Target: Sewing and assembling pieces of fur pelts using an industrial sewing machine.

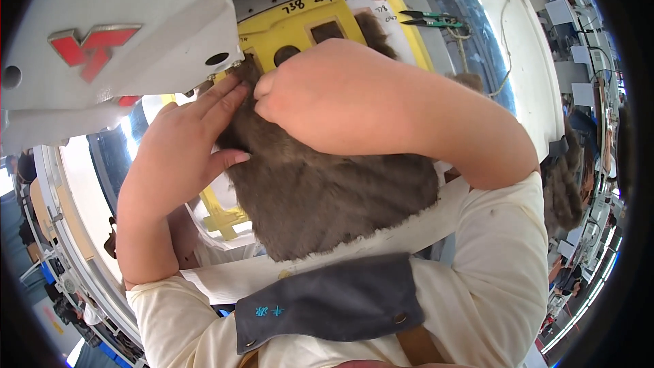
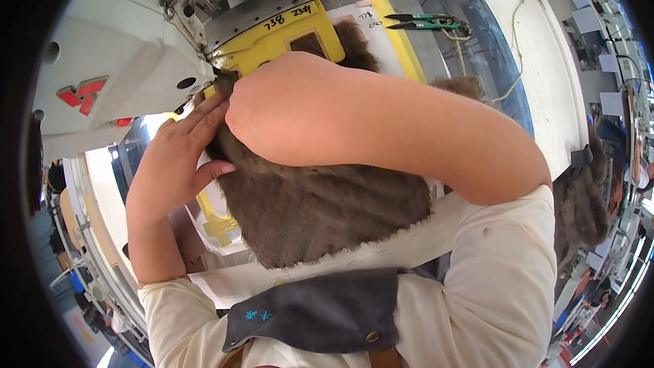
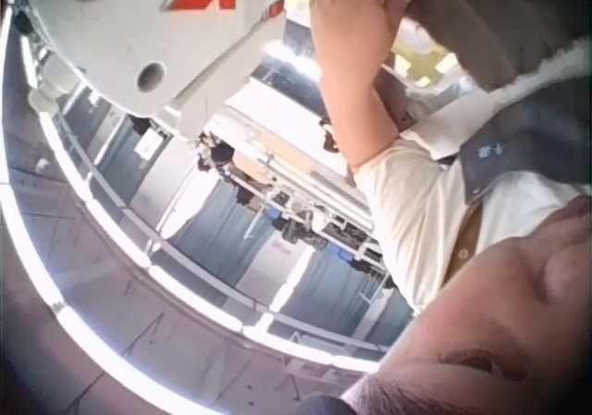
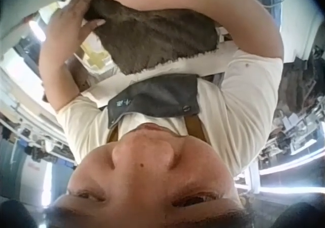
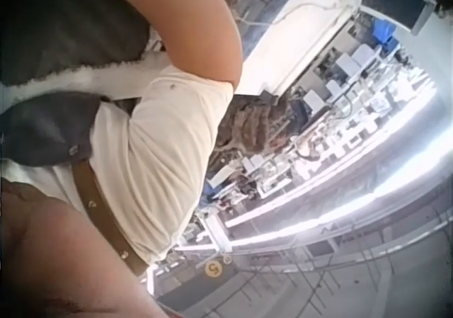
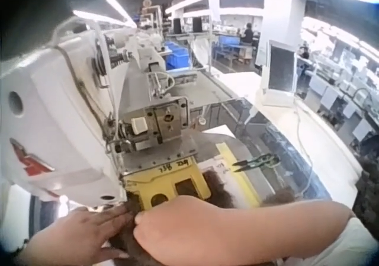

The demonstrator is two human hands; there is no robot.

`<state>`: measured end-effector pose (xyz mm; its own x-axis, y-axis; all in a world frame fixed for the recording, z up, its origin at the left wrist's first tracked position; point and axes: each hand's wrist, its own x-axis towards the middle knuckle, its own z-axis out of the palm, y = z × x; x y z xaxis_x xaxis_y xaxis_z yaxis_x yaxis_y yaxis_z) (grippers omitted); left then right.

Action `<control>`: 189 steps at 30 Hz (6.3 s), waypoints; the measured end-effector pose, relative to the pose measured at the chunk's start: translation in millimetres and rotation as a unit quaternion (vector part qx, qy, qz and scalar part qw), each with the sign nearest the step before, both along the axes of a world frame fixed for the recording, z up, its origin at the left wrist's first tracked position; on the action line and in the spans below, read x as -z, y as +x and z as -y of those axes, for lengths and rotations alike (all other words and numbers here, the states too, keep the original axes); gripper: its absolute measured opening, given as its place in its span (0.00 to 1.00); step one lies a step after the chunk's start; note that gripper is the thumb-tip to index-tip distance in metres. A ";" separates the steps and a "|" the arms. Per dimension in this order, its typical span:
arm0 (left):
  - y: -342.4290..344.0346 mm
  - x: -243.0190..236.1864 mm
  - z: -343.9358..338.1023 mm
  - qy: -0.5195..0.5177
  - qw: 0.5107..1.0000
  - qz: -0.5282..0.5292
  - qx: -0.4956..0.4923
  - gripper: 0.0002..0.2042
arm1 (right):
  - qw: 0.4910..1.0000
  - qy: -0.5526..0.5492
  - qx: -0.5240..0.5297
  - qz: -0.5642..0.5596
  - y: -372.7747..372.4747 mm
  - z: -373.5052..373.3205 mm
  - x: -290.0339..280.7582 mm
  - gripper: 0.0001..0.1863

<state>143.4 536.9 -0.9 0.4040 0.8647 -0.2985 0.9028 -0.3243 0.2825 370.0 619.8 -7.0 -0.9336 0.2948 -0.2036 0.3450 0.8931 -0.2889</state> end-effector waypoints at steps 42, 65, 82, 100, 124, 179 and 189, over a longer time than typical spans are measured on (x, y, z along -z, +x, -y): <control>33.0 -18.1 44.3 0.198 0.961 0.098 0.164 0.42 | 0.982 -0.071 0.168 0.052 110.0 105.1 -66.1 0.17; 33.8 -37.7 43.8 -0.266 0.920 0.145 0.248 0.32 | 0.990 0.015 0.042 -0.133 91.7 141.0 -73.0 0.22; 42.2 -31.9 60.2 -0.159 0.915 0.241 0.281 0.33 | 0.979 -0.129 0.143 -0.065 98.5 142.7 -71.2 0.18; 51.2 1.1 60.7 -0.067 0.883 0.460 0.059 0.11 | 0.832 -0.273 0.307 -0.374 67.0 126.6 -22.1 0.17; 45.9 15.6 57.5 0.013 0.875 0.477 0.081 0.21 | 0.872 -0.029 0.132 -0.471 40.3 139.9 -25.7 0.18; 43.2 -11.3 57.0 -0.074 0.967 0.211 0.122 0.21 | 0.919 -0.095 0.270 -0.270 93.4 125.9 -57.8 0.15; 50.1 -0.3 65.3 0.141 0.865 0.466 0.123 0.15 | 0.737 -0.350 0.291 -0.499 53.5 134.7 -26.3 0.21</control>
<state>193.5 471.6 -0.6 0.5368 0.7042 0.4647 0.2203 -0.6487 0.7285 423.4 485.1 19.3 -0.4788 0.8531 0.2075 -0.0862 0.1895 -0.9781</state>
